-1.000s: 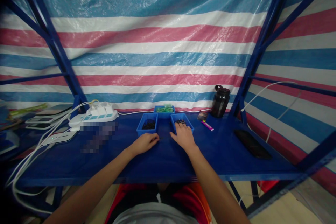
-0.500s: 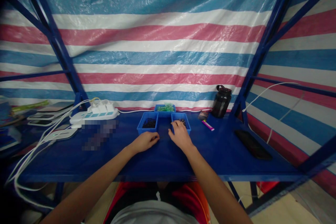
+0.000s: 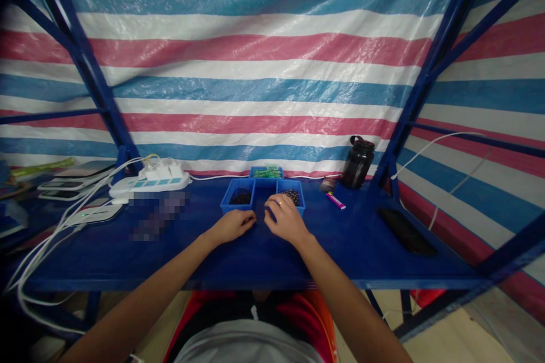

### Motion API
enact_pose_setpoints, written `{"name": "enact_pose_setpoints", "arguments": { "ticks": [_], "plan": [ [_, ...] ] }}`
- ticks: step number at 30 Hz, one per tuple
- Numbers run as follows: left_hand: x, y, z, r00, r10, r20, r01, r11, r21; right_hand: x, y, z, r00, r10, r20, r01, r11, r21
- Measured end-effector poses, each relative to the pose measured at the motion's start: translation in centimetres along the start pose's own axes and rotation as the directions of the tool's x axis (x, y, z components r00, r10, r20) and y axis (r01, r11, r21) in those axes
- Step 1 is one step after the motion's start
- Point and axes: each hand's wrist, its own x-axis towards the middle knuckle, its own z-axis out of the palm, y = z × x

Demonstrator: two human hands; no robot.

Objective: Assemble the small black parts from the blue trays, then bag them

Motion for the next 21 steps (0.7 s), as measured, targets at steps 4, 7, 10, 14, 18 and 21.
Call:
{"name": "enact_pose_setpoints", "arguments": {
  "ticks": [4,7,10,14,18,21],
  "plan": [
    [0.0,-0.2,0.1,1.0,0.023,-0.022,-0.023,1.0,-0.001,-0.1,-1.4,0.4,0.952,-0.01,0.305,0.012,1.0,-0.004],
    [0.0,-0.3,0.2,0.999,0.026,-0.02,-0.027,1.0,-0.015,-0.1,-1.6,0.9,0.909,0.142,0.392,-0.13,0.99,-0.059],
    [0.0,-0.4,0.2,1.0,0.024,-0.014,-0.024,0.999,-0.027,0.0,-1.5,1.1,0.877,0.247,0.412,-0.222,0.969,-0.107],
    [0.1,-0.4,0.2,1.0,0.008,-0.023,-0.009,0.999,-0.045,0.2,-1.3,0.9,0.844,0.277,0.459,-0.236,0.961,-0.147],
    [0.1,-0.4,0.2,0.999,0.011,-0.042,-0.014,0.998,-0.059,0.2,-0.7,0.7,0.875,0.183,0.447,-0.217,0.976,0.024],
    [0.1,-0.4,0.2,0.999,0.0,-0.034,-0.003,0.997,-0.071,0.2,-0.1,0.8,0.89,0.171,0.423,-0.237,0.966,0.107]
  ]
}}
